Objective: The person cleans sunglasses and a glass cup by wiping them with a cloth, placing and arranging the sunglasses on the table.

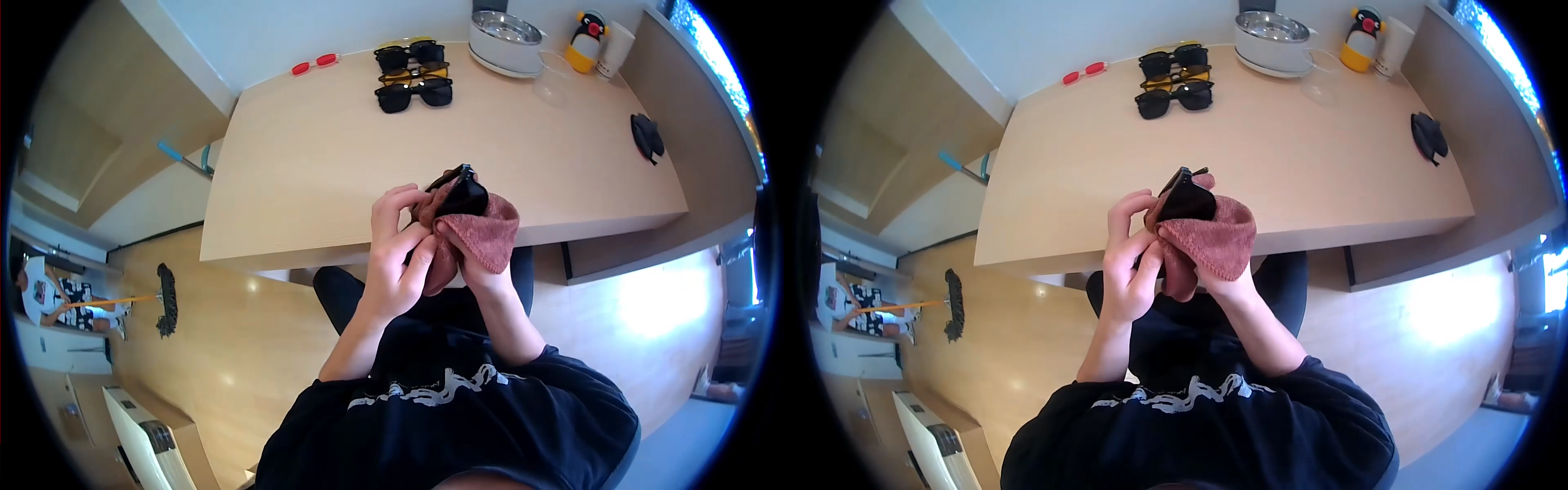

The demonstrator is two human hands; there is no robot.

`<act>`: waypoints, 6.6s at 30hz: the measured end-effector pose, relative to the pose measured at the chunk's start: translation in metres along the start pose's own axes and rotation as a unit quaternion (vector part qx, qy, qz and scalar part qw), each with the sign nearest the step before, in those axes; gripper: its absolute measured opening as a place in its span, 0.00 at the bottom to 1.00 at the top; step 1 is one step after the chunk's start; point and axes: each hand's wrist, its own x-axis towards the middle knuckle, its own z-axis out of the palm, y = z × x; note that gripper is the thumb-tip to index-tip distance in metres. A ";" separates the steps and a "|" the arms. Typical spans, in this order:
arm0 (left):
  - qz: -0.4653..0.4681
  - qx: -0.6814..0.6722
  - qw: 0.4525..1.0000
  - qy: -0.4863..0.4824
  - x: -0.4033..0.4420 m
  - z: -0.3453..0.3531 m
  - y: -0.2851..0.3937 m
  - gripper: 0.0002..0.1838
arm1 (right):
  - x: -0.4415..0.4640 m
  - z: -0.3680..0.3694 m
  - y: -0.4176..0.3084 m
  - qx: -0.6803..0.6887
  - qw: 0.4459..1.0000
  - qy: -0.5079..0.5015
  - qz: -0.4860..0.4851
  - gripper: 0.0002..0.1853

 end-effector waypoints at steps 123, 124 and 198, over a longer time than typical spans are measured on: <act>-0.158 -0.355 0.899 0.204 0.016 0.034 -0.015 0.15 | 0.004 -0.027 0.023 -0.214 0.973 -0.086 0.006 0.20; -0.157 -0.354 0.899 0.203 0.013 0.035 -0.017 0.15 | 0.004 -0.025 0.025 -0.191 0.976 -0.099 -0.023 0.19; -0.079 -0.324 0.943 -0.002 -0.009 0.053 -0.008 0.31 | -0.018 -0.075 -0.016 -0.015 0.979 0.191 -0.065 0.16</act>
